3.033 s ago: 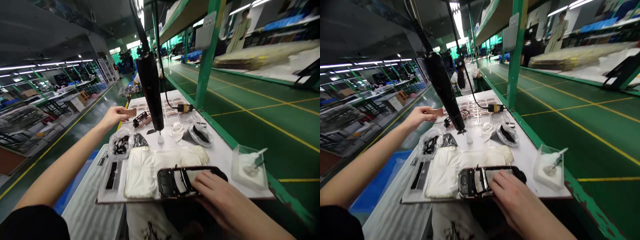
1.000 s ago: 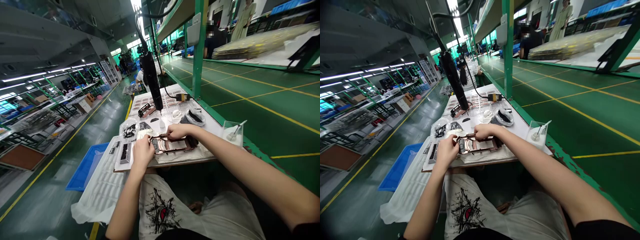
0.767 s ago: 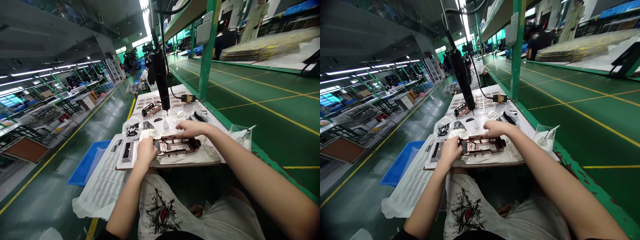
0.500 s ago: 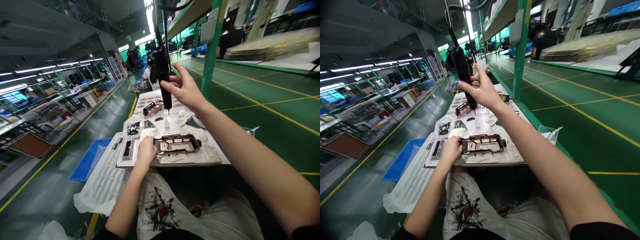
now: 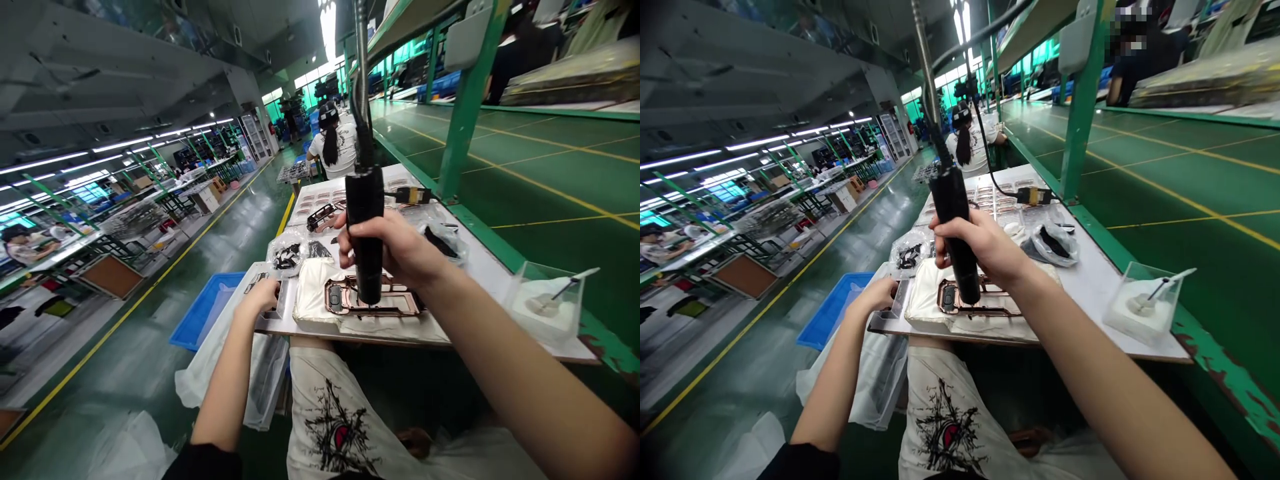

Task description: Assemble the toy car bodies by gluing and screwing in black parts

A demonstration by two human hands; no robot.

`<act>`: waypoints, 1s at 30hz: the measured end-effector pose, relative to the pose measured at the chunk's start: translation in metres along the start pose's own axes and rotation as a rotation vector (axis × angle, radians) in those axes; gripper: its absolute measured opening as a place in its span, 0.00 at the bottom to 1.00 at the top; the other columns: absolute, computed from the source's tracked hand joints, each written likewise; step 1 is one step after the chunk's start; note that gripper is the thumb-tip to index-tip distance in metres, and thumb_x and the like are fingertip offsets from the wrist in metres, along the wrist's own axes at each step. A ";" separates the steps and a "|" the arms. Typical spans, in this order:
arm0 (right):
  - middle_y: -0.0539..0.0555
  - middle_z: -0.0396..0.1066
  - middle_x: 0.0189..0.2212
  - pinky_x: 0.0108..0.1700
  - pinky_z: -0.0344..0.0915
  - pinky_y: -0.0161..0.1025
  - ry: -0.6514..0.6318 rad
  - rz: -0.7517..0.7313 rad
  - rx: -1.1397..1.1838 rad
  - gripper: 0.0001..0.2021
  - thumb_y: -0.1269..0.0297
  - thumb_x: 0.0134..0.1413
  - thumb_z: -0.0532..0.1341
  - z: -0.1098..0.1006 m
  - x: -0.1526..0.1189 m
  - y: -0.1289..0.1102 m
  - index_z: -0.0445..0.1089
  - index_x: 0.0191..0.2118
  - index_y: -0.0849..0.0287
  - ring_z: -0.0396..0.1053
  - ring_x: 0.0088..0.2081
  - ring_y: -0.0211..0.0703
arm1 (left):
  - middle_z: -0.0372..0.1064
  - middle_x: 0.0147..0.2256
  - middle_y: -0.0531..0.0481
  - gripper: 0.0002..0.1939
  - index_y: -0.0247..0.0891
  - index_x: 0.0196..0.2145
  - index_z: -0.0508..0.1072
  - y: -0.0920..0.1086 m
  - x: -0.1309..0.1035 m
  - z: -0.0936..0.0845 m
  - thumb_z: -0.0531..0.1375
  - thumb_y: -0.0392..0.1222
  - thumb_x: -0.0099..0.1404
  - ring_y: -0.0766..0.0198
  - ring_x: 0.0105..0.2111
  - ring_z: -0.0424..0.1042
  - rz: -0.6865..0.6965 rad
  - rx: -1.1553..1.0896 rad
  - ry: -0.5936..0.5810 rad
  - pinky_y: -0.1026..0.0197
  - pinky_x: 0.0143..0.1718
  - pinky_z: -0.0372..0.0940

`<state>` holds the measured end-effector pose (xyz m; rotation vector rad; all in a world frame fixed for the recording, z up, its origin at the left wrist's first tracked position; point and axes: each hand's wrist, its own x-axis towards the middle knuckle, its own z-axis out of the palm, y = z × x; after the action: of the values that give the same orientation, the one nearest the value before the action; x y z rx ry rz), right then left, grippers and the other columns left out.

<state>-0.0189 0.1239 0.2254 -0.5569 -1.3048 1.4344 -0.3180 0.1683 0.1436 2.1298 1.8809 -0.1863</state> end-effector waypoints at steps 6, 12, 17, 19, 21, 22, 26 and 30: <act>0.47 0.67 0.20 0.22 0.62 0.35 0.043 0.080 0.109 0.17 0.57 0.46 0.69 -0.013 -0.024 0.010 0.71 0.41 0.58 0.62 0.20 0.38 | 0.74 0.26 0.52 0.03 0.34 0.28 0.77 -0.008 -0.006 0.010 0.65 0.34 0.59 0.62 0.30 0.72 0.010 0.008 0.037 0.58 0.37 0.65; 0.46 0.67 0.19 0.21 0.61 0.33 0.044 0.016 0.082 0.15 0.57 0.49 0.68 -0.017 -0.032 0.010 0.71 0.41 0.58 0.62 0.19 0.37 | 0.77 0.23 0.45 0.17 0.36 0.32 0.83 -0.007 -0.017 0.009 0.54 0.40 0.68 0.58 0.29 0.74 0.026 -0.040 0.172 0.59 0.33 0.59; 0.45 0.66 0.19 0.21 0.61 0.33 0.006 0.000 0.061 0.19 0.50 0.52 0.70 -0.013 -0.034 0.009 0.71 0.41 0.59 0.62 0.18 0.35 | 0.82 0.31 0.40 0.17 0.35 0.31 0.83 -0.007 -0.022 0.006 0.55 0.42 0.67 0.53 0.35 0.77 0.012 -0.088 0.383 0.58 0.37 0.61; 0.45 0.66 0.19 0.20 0.59 0.33 0.049 -0.031 0.021 0.26 0.38 0.53 0.69 -0.010 -0.034 0.009 0.71 0.41 0.58 0.61 0.17 0.34 | 0.82 0.36 0.39 0.17 0.34 0.36 0.84 0.000 -0.032 0.004 0.56 0.43 0.68 0.52 0.38 0.77 0.005 -0.134 0.486 0.57 0.40 0.63; 0.45 0.64 0.18 0.18 0.57 0.34 0.108 -0.058 0.005 0.34 0.26 0.49 0.65 -0.007 -0.032 0.008 0.71 0.40 0.57 0.60 0.16 0.34 | 0.82 0.36 0.42 0.17 0.36 0.38 0.84 0.017 -0.047 0.005 0.58 0.46 0.69 0.55 0.37 0.78 0.037 -0.199 0.546 0.58 0.40 0.66; 0.45 0.64 0.18 0.18 0.56 0.34 0.134 -0.068 0.012 0.36 0.23 0.46 0.64 -0.004 -0.030 0.007 0.71 0.39 0.57 0.59 0.15 0.34 | 0.82 0.35 0.44 0.16 0.38 0.37 0.85 0.029 -0.055 0.008 0.59 0.48 0.69 0.57 0.35 0.78 0.085 -0.252 0.554 0.59 0.39 0.67; 0.47 0.62 0.18 0.17 0.55 0.36 0.131 -0.116 0.097 0.42 0.15 0.44 0.54 0.011 -0.021 -0.002 0.71 0.36 0.56 0.60 0.15 0.35 | 0.82 0.33 0.47 0.12 0.40 0.36 0.85 0.090 -0.084 0.033 0.63 0.46 0.69 0.61 0.32 0.78 0.501 -0.619 0.469 0.61 0.33 0.69; 0.49 0.61 0.18 0.17 0.55 0.36 0.076 -0.154 0.164 0.43 0.15 0.48 0.47 0.025 -0.018 -0.011 0.71 0.34 0.56 0.59 0.16 0.36 | 0.81 0.33 0.46 0.10 0.38 0.41 0.85 0.131 -0.087 0.058 0.62 0.41 0.70 0.63 0.31 0.77 0.617 -0.715 0.367 0.61 0.34 0.69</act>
<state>-0.0300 0.0957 0.2374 -0.3895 -1.1337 1.3646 -0.1948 0.0549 0.1305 2.1425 1.0711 0.9106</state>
